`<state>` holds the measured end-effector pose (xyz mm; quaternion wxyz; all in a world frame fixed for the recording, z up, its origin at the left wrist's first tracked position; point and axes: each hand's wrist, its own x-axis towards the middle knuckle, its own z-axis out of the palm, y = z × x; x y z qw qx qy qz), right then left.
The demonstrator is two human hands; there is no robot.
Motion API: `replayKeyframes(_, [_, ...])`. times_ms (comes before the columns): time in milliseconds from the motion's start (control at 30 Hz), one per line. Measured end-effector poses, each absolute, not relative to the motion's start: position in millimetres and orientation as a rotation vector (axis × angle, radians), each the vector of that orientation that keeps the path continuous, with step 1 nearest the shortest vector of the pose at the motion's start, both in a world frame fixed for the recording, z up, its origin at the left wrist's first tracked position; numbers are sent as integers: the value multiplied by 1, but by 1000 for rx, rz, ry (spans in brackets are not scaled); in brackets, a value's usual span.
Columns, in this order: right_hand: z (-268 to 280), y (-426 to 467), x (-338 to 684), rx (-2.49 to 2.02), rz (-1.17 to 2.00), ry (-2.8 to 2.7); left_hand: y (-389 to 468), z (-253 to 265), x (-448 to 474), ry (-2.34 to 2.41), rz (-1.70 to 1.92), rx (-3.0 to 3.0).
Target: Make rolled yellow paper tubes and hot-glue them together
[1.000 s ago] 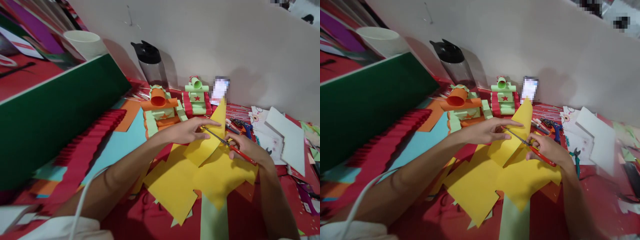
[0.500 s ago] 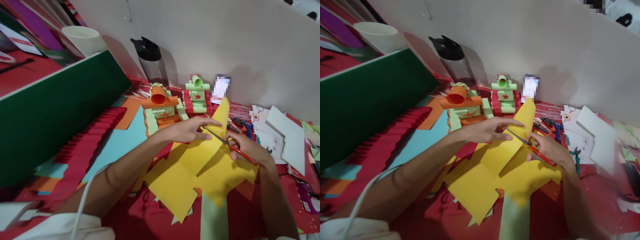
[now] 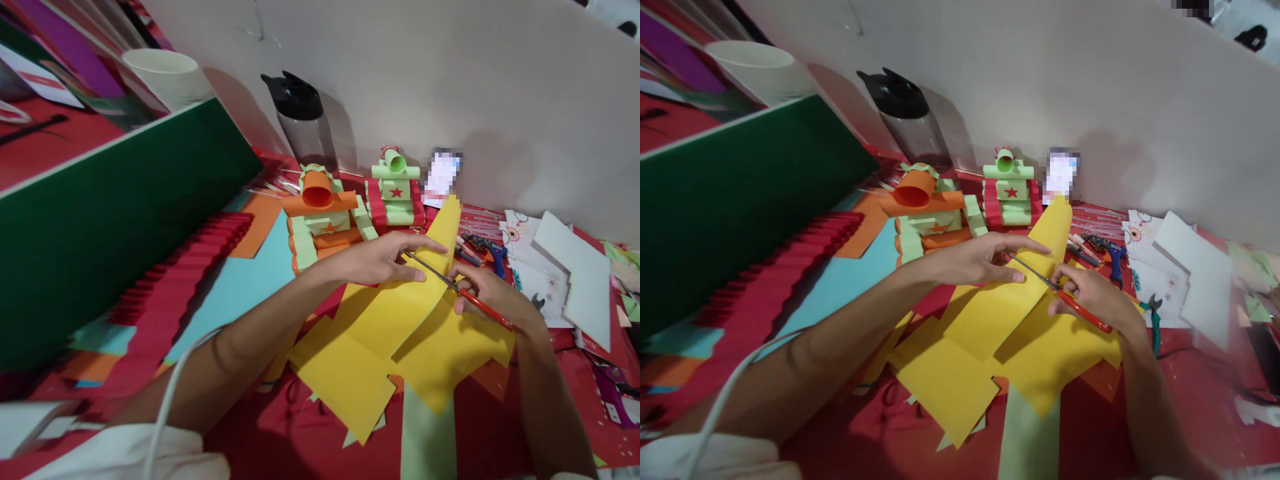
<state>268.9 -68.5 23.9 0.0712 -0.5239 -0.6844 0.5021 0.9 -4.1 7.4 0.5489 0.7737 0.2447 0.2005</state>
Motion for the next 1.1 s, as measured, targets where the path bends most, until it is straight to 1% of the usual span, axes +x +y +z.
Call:
replayKeyframes(333, [27, -67, 268, -1639, 1484, -2052, -4, 4, 1, 623, 547, 1958])
replayKeyframes(567, [39, -73, 265, -1704, 1524, -1966, -4, 12, -5, 688, 519, 1924])
replayKeyframes(800, [22, -66, 270, -1584, 1452, -2093, -3, 11, -4, 715, 531, 1864])
replayKeyframes(1100, [19, -68, 272, -1612, 1512, -2055, -2, 11, -5, 707, 505, 1860])
